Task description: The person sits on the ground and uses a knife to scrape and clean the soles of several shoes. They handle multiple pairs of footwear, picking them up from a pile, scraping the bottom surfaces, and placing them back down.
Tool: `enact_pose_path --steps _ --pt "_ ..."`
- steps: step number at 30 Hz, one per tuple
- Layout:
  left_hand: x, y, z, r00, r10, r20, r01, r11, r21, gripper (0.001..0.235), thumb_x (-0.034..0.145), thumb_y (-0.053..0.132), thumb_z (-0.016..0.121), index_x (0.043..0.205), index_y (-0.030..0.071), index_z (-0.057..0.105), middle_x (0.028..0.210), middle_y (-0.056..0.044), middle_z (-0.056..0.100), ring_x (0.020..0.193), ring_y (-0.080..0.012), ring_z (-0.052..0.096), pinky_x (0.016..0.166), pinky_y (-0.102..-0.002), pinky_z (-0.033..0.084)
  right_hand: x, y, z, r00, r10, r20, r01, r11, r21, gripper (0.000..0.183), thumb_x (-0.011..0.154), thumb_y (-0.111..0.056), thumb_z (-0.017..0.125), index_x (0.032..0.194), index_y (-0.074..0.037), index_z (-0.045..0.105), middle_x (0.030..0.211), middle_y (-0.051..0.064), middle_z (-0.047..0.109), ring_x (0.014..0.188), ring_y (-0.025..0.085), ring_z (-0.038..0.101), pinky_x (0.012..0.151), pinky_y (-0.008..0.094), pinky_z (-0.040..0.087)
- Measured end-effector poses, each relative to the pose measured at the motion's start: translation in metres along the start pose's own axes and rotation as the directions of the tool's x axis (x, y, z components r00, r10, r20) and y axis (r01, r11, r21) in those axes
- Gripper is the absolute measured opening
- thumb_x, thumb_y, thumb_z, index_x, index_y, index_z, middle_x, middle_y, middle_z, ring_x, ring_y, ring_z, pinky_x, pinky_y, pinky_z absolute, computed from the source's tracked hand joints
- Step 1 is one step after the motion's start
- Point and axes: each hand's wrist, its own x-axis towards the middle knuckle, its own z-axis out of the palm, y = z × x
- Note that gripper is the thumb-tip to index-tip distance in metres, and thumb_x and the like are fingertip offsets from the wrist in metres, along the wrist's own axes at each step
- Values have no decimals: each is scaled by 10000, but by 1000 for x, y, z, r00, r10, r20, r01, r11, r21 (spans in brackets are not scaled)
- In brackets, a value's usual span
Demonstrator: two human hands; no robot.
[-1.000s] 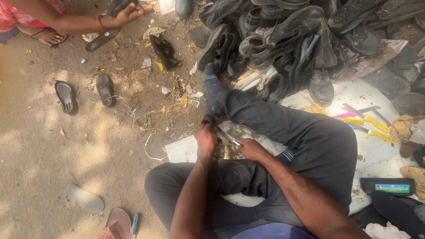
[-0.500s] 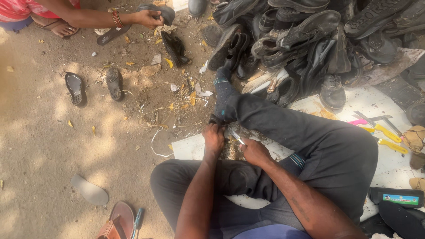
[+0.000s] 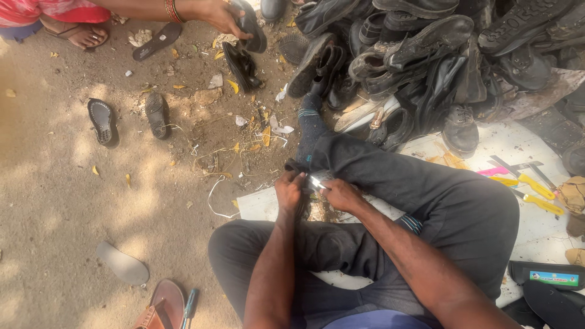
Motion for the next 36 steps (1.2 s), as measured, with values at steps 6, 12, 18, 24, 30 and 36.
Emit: enact_pose_path --steps 6,12,18,24,30,36 --pt "-4 4 0 996 -86 17 88 978 -189 180 877 89 723 1005 -28 772 901 -100 769 760 -168 710 697 -284 557 -53 8 15 1000 -4 -13 3 998 -56 276 996 -265 533 1203 -124 649 867 147 736 833 308 720 768 468 529" --pt "-4 0 -2 981 -183 57 191 912 -363 179 880 56 739 995 -81 750 828 -136 740 670 -178 666 617 -289 531 -15 -2 33 991 -102 -90 95 993 -77 245 1061 -259 530 1096 -66 677 819 174 721 764 321 714 719 465 542" --pt "-4 4 -1 990 -132 56 143 877 -458 178 864 24 742 1001 -88 757 844 -112 758 689 -149 678 645 -267 541 -66 16 38 959 -235 -157 235 972 -18 348 972 -194 575 1290 -54 585 892 213 719 835 396 698 729 517 520" --pt "-5 -3 -2 981 -166 100 194 834 -516 170 888 7 717 1025 -90 747 834 -132 749 646 -166 659 593 -286 523 -31 -24 31 994 -57 -96 44 990 -131 257 1033 -236 526 1186 -60 633 863 172 734 826 351 738 722 474 577" --pt "-4 3 -4 972 -206 111 226 699 -678 197 880 -7 693 1058 -82 732 868 -135 765 682 -189 717 623 -297 589 -87 -7 43 999 -26 -28 26 1000 -4 387 992 -221 524 1358 -98 523 840 213 719 794 381 729 760 503 555" --pt "-5 -1 -8 975 -166 146 221 683 -696 207 930 25 694 1104 -84 722 890 -120 757 701 -177 702 622 -281 566 -39 -8 60 999 12 -47 -6 994 112 270 1048 -248 523 1134 -20 639 876 228 722 831 397 726 780 498 540"
